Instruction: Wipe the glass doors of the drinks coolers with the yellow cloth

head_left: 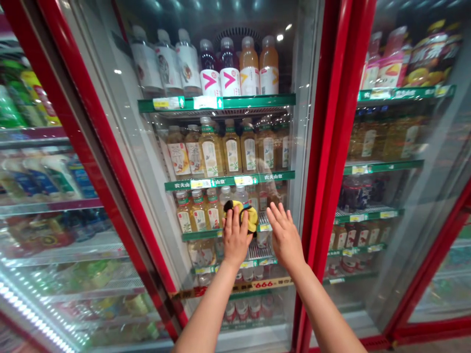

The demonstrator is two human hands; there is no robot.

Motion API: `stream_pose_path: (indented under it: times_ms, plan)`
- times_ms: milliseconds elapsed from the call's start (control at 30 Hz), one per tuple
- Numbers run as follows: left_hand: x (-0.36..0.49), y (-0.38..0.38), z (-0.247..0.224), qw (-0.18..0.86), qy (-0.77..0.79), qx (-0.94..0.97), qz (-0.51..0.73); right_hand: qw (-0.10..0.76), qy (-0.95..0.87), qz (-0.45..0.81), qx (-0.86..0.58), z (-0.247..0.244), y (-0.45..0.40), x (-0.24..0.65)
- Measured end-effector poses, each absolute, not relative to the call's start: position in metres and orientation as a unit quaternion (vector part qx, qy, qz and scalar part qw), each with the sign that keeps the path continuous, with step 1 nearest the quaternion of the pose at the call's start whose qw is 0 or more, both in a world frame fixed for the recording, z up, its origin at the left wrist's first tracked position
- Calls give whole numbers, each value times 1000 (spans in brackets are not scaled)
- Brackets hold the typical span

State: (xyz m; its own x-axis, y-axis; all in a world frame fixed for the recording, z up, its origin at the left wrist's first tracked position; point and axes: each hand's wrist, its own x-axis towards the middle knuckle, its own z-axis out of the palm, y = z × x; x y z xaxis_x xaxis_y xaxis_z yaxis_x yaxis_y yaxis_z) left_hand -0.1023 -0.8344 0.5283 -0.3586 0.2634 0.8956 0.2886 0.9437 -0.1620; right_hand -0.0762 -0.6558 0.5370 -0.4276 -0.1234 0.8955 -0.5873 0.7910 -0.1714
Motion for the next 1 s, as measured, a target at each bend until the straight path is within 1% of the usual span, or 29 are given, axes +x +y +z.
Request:
stream_pose_path:
  times_ms: [67, 133, 200, 267, 367, 433, 500, 600, 667, 733, 833, 933, 1000]
  plan:
    - [-103, -833, 531, 509, -836, -206, 10, 486, -813, 238, 215, 538, -660, -78]
    - [-106, -837, 550, 496, -840, -218, 9, 483, -815, 239, 212, 542, -669, -80]
    - [-109, -849, 574, 513, -837, -192, -14, 481, -817, 238, 212, 546, -679, -80]
    - [-109, -868, 583, 545, -824, -147, -39, 481, -816, 236, 215, 548, -689, -78]
    - [-103, -892, 560, 570, -814, -101, -52, 482, -816, 231, 218, 544, -699, -75]
    - [-98, -897, 535, 557, -823, -108, -38, 480, -819, 226, 219, 541, -705, -74]
    - [-95, -896, 523, 525, -840, -139, -17, 478, -821, 218, 223, 541, -711, -76]
    - [-96, -897, 541, 501, -852, -152, -10, 478, -820, 206, 237, 545, -724, -79]
    - [-97, -909, 562, 521, -844, -129, -24, 479, -820, 201, 242, 547, -732, -80]
    - [-96, -927, 572, 553, -827, -93, -42, 478, -820, 200, 244, 547, -739, -79]
    - [-90, -947, 557, 568, -820, -57, -52, 475, -821, 201, 243, 543, -747, -75]
    - [-84, -949, 540, 517, -850, -101, -21, 473, -822, 202, 246, 540, -755, -72]
    - [-85, -948, 548, 483, -864, -141, 1, 470, -821, 201, 252, 541, -761, -70]
